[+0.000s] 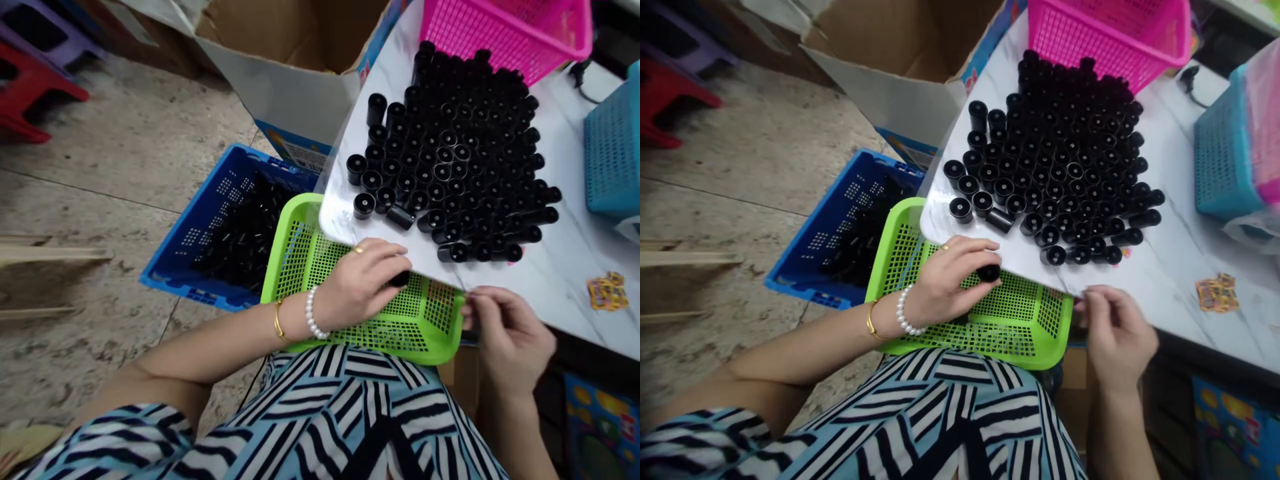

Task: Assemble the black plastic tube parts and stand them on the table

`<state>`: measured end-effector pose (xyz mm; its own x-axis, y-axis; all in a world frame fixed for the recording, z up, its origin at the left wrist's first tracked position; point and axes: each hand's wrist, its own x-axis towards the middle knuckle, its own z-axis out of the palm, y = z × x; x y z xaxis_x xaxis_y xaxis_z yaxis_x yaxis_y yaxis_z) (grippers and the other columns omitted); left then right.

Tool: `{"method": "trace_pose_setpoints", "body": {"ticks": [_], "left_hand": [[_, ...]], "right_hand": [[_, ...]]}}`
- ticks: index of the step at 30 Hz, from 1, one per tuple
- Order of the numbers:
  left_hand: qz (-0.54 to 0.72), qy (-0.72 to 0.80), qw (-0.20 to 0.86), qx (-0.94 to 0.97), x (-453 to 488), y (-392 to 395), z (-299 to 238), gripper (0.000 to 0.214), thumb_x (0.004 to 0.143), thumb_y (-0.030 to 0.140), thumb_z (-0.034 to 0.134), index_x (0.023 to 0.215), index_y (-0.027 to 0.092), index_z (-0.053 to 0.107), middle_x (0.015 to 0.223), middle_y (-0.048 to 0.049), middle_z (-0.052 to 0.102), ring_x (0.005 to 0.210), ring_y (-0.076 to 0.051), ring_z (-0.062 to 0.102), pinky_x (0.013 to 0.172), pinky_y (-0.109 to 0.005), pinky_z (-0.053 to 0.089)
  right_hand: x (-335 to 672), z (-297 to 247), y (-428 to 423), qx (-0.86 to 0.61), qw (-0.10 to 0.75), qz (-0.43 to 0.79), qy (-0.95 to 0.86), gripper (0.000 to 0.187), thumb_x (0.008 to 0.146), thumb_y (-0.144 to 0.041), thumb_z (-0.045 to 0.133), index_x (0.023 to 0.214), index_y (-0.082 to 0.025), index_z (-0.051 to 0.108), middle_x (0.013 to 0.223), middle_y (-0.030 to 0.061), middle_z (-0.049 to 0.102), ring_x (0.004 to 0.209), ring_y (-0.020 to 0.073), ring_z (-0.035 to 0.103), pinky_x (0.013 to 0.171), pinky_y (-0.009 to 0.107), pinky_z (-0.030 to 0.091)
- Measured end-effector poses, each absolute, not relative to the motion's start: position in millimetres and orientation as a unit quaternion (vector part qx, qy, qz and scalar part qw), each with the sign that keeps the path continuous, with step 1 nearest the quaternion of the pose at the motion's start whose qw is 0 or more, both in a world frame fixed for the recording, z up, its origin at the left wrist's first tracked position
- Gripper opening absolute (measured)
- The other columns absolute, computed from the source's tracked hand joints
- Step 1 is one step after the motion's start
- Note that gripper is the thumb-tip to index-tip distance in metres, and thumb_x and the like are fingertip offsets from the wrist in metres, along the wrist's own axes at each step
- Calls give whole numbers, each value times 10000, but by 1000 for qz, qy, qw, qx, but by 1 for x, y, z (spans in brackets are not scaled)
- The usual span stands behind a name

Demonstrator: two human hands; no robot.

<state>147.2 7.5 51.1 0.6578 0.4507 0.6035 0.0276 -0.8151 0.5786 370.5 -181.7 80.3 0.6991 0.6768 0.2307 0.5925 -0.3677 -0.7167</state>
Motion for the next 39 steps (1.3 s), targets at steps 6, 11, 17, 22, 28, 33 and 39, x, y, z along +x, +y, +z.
{"method": "trace_pose_setpoints", "body": {"ticks": [6, 11, 17, 22, 28, 33, 39], "left_hand": [[294, 135, 387, 864, 127, -28, 52, 339, 923, 249, 698, 1224, 114, 619, 1039, -99, 630, 939, -175, 621, 810, -302, 589], [230, 198, 408, 861, 112, -34, 39, 314, 932, 319, 695, 1149, 101, 630, 1010, -97, 597, 916, -186, 591, 797, -315, 568], [124, 203, 425, 873, 113, -36, 38, 254, 999, 318, 576, 1145, 110, 574, 1009, -95, 611, 906, -203, 595, 811, -339, 561], [102, 207, 450, 862, 117, -37, 40, 233, 994, 308, 573, 1117, 110, 554, 1017, -95, 601, 854, -197, 591, 746, -324, 549], [156, 176, 515, 824, 115, -34, 35, 224, 992, 268, 585, 1164, 134, 536, 1047, -81, 617, 930, -179, 607, 827, -305, 551], [94, 221, 412, 879, 107, -26, 33, 465, 990, 400, 595, 1321, 90, 495, 1114, -132, 607, 915, -211, 609, 790, -351, 554], [66, 140, 168, 974, 124, -35, 42, 313, 1029, 222, 458, 1295, 100, 568, 986, -115, 614, 854, -221, 578, 710, -334, 502]], "right_hand": [[288, 64, -157, -658, 529, 448, -293, 110, 939, -274, 680, 1021, -219, 728, 716, -23, 672, 524, 103, 617, 525, 244, 531], [281, 43, -149, -601, 542, 550, -204, 83, 922, -292, 707, 981, -236, 723, 696, -36, 633, 497, 71, 551, 420, 179, 441], [266, 41, -145, -603, 528, 564, -199, 122, 896, -333, 741, 943, -232, 691, 603, -63, 562, 449, 62, 497, 400, 168, 408], [262, 38, -143, -560, 551, 608, -114, 255, 837, -367, 800, 961, -256, 607, 620, -90, 556, 415, 51, 463, 346, 138, 409], [269, 40, -140, -534, 553, 635, -82, 244, 861, -406, 764, 910, -245, 587, 653, -76, 533, 433, 48, 438, 315, 123, 343], [287, 42, -144, -591, 552, 565, -164, 136, 887, -319, 740, 958, -246, 650, 730, -42, 602, 583, 88, 560, 474, 184, 480], [280, 17, -142, -555, 516, 651, -45, 216, 870, -402, 739, 968, -212, 711, 1037, 50, 742, 938, 166, 690, 781, 286, 597]]}}
